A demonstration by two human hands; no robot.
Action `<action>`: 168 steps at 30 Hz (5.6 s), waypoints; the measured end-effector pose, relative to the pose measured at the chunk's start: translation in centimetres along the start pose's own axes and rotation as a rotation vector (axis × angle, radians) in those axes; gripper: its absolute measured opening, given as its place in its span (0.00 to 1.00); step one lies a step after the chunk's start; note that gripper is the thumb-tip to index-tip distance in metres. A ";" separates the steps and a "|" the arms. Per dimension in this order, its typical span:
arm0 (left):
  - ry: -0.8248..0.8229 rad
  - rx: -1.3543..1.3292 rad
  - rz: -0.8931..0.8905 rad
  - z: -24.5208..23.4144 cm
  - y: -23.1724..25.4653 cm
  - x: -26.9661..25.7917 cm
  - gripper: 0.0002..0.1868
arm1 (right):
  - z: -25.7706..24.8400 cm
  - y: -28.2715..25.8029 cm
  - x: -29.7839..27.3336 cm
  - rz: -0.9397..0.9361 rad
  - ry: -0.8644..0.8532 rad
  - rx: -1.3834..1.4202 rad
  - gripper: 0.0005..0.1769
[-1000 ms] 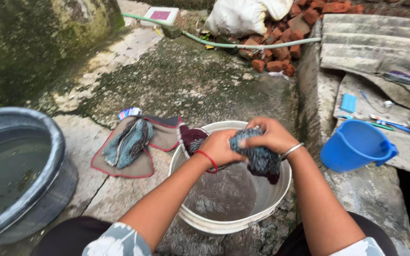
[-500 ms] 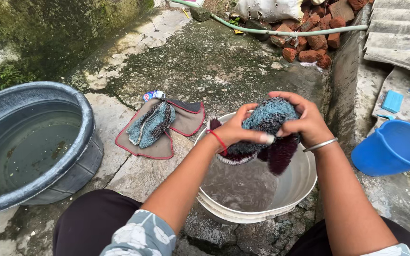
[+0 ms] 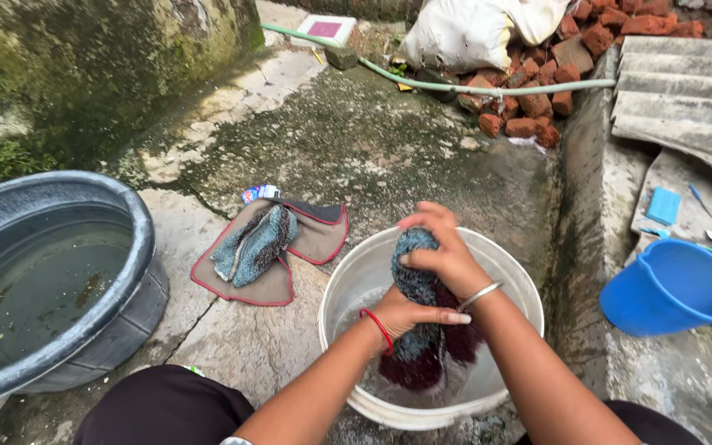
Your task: The person washes mats in a bucket of water by hand, wrings them out, dumps the dirty water into a drain, and refills the bucket using a mug.
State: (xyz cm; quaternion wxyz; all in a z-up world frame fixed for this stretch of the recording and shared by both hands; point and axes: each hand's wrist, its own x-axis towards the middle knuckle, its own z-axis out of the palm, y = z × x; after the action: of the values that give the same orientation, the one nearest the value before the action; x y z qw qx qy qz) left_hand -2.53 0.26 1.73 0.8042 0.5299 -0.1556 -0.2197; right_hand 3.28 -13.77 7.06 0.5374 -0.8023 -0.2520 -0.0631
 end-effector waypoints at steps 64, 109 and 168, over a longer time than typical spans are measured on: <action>0.386 0.463 0.280 0.3 8.6 6.4 0.22 | 2.9 2.9 -1.7 0.325 0.060 0.347 0.26; -0.025 0.514 -0.395 -2.5 1.4 4.1 0.12 | 1.7 0.0 -1.7 0.043 0.292 0.358 0.21; 0.355 0.807 -0.363 -17.7 -1.4 0.9 0.52 | -1.0 6.2 5.9 0.488 -0.120 -0.636 0.35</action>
State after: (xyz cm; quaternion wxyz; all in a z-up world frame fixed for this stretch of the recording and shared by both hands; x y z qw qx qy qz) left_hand 6.52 13.17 -6.45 0.4968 0.8479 0.0064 -0.1849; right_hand 11.47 -14.52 4.54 0.2460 -0.9671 -0.0531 0.0385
